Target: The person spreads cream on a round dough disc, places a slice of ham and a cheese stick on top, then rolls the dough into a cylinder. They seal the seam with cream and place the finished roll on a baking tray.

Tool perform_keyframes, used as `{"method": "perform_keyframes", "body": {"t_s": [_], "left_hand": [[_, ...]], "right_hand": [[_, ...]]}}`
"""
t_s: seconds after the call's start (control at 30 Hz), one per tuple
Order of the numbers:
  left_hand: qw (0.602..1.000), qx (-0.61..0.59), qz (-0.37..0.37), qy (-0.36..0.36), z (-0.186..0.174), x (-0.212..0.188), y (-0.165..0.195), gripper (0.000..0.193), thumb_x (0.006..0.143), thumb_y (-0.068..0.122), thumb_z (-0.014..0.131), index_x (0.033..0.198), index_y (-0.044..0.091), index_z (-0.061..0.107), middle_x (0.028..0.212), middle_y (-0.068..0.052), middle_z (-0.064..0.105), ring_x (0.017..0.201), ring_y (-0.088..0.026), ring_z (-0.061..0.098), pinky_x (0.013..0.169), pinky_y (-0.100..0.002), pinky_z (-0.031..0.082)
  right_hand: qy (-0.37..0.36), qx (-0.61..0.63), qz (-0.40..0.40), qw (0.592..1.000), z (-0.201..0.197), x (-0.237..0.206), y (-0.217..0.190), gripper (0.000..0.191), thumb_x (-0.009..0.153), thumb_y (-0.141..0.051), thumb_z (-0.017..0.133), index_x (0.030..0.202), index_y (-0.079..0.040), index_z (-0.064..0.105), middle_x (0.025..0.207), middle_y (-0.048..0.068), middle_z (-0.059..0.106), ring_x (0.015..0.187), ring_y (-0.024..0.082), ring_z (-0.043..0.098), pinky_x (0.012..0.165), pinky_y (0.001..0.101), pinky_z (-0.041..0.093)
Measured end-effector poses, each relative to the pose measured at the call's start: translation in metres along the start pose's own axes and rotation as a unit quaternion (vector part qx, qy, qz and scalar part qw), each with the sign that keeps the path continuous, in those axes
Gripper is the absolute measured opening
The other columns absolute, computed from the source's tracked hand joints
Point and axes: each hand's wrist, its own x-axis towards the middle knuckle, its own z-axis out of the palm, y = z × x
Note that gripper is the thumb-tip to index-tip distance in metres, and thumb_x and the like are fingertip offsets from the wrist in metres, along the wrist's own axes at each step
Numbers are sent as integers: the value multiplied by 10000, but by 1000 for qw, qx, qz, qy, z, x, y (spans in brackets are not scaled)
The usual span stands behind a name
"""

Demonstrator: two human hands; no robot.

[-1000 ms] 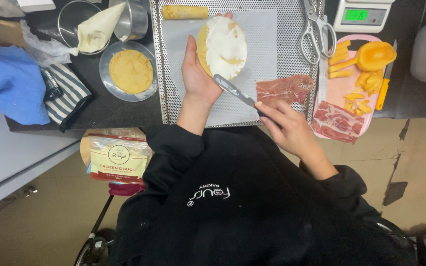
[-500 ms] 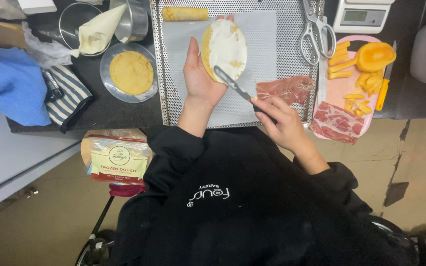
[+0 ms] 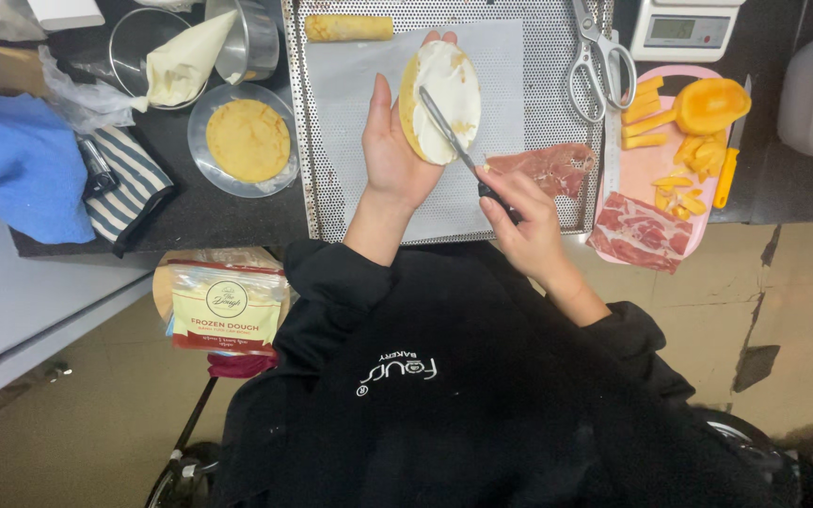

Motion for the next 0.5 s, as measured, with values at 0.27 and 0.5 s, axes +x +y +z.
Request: {"method": "perform_keyframes", "body": {"t_s": [0.27,0.5], "left_hand": [[999,38,23,16,-7,2,4,646,1142,466,214,1624,44,291,1672,-92,333,1537,-244,345,1283,-402,295],[996,-67,-11,50,8,0,15,642,1089,446,274,1575,27,298,1653,-137,309,1511,-295,330,1266,-457,275]], "right_hand": [[-86,57,42,994,-4,-15,3,383,947,-19,695,1328,-25,662,972,96,636,870,196,615,795,288,491],[-26,34,-18,999,-22,-6,15,385,983,6,669,1365,-26,631,1086,104,655,989,225,638,873,331,512]]}}
